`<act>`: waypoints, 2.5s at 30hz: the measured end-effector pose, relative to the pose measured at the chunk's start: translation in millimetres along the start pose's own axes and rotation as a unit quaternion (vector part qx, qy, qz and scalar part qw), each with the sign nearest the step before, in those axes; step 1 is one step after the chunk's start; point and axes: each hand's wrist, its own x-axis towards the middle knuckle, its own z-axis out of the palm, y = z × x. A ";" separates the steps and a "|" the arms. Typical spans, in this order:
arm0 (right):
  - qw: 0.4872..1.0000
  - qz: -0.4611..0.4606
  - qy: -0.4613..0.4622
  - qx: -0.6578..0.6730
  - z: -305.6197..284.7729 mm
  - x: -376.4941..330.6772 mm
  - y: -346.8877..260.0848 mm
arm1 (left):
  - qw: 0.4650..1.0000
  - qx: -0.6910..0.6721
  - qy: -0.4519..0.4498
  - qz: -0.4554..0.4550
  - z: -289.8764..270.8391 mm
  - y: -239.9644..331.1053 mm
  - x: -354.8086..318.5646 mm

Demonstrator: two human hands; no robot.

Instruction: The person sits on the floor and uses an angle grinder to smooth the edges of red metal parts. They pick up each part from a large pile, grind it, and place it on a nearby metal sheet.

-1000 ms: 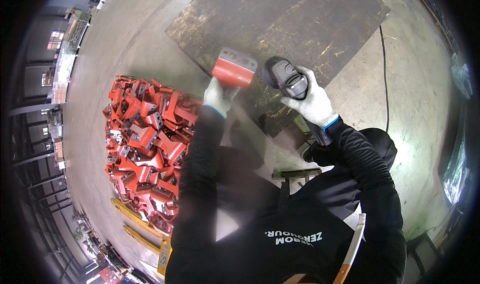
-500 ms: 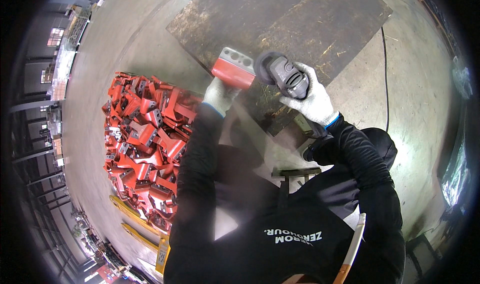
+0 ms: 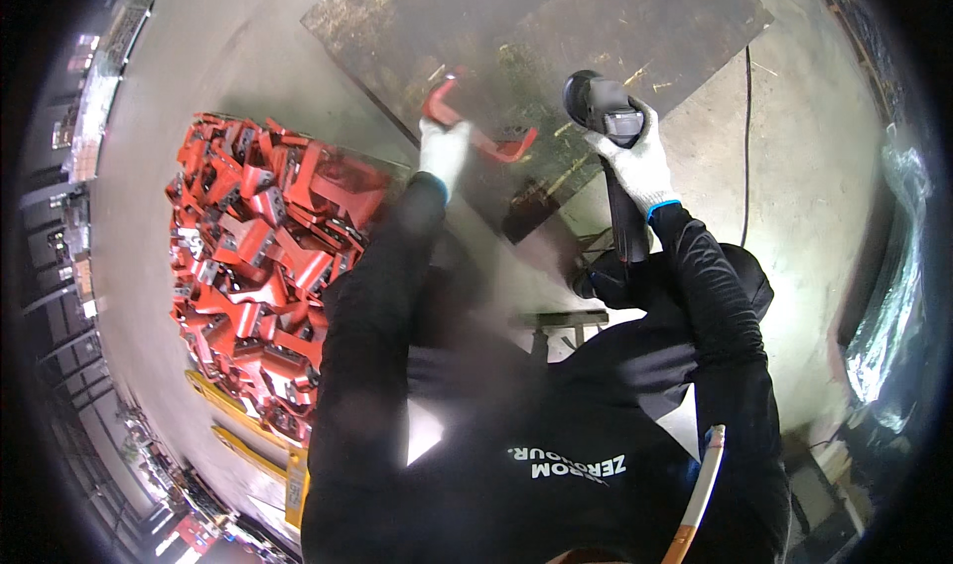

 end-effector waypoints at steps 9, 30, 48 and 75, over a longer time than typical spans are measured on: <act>0.975 0.073 -0.108 -0.181 25.7 17.8 9.0 | 0.969 0.202 -0.129 0.066 13.4 -68.9 -40.6; 0.933 0.064 -0.273 -0.225 133.9 64.7 10.7 | 0.871 0.387 -0.240 0.187 -20.2 -21.0 -19.3; 0.975 0.152 -0.163 -0.021 88.8 -77.8 49.1 | 0.892 0.368 -0.156 0.210 -16.8 -33.1 -27.6; 0.959 -0.112 -0.146 -0.215 143.4 -1.4 127.9 | 0.863 0.408 -0.239 0.179 -1.6 8.9 -22.6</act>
